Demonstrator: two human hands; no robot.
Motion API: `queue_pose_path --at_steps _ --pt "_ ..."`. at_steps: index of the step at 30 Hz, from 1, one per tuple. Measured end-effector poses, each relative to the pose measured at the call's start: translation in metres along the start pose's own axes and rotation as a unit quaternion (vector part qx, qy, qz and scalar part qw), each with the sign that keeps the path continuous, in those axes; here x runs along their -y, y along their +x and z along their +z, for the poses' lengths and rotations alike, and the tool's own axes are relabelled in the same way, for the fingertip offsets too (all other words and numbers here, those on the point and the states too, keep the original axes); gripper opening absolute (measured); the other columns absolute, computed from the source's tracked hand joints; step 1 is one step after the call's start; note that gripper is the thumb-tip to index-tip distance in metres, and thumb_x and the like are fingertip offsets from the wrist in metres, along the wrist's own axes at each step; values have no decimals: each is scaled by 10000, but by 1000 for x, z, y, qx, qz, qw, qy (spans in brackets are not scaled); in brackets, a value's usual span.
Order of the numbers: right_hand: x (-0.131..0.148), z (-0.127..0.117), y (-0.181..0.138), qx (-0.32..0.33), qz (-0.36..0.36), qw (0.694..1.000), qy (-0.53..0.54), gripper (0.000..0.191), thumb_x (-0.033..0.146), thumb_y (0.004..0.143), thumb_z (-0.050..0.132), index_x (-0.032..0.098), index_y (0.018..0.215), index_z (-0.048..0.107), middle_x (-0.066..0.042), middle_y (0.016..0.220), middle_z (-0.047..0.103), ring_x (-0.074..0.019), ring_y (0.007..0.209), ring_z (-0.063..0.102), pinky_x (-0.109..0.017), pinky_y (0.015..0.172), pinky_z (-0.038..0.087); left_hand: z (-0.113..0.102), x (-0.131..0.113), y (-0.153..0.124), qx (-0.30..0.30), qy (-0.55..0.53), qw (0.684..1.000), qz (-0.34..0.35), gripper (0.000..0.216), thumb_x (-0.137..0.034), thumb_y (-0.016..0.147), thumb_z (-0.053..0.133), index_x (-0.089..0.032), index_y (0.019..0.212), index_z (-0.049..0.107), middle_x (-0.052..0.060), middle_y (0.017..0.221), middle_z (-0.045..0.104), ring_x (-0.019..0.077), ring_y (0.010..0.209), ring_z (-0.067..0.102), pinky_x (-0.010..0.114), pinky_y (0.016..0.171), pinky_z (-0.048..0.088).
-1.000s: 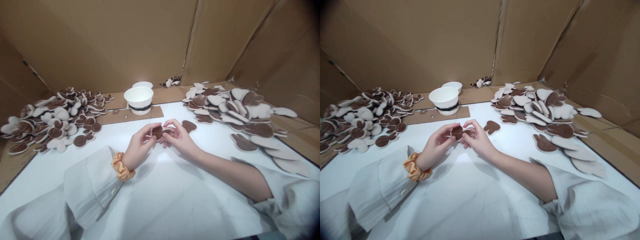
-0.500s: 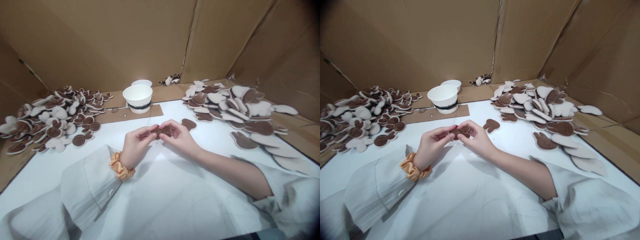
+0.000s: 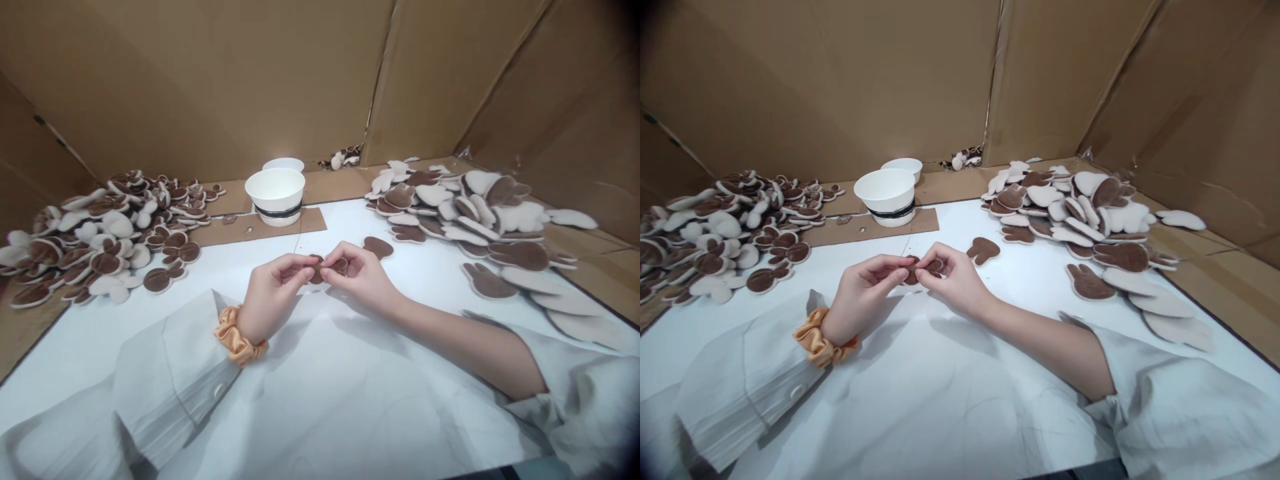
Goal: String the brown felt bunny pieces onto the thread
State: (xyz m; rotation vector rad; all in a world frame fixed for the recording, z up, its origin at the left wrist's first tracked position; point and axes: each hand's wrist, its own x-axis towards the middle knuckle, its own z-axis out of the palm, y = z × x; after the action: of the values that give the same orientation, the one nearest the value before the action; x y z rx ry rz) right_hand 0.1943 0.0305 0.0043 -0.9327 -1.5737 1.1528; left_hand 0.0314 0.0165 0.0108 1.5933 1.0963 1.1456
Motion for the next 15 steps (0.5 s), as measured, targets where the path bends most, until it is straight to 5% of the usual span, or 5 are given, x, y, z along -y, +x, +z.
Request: queue_pose_path --at_steps 10,15 --pt "-1 2 -1 44 -7 998 44 146 225 712 602 198 845 550 -31 907 594 -163 874 578 -319 784 484 -2 5 -4 -25 7 1000 4 218 -278 716 640 -163 900 657 51 913 675 178 773 634 297 740 515" --pt "-1 1 -2 37 2 999 20 101 243 726 596 181 802 569 -41 842 620 -163 774 606 -325 735 489 0 3 -6 -30 -1 1000 -8 182 -275 729 629 -167 870 667 39 884 678 161 757 632 271 734 515"
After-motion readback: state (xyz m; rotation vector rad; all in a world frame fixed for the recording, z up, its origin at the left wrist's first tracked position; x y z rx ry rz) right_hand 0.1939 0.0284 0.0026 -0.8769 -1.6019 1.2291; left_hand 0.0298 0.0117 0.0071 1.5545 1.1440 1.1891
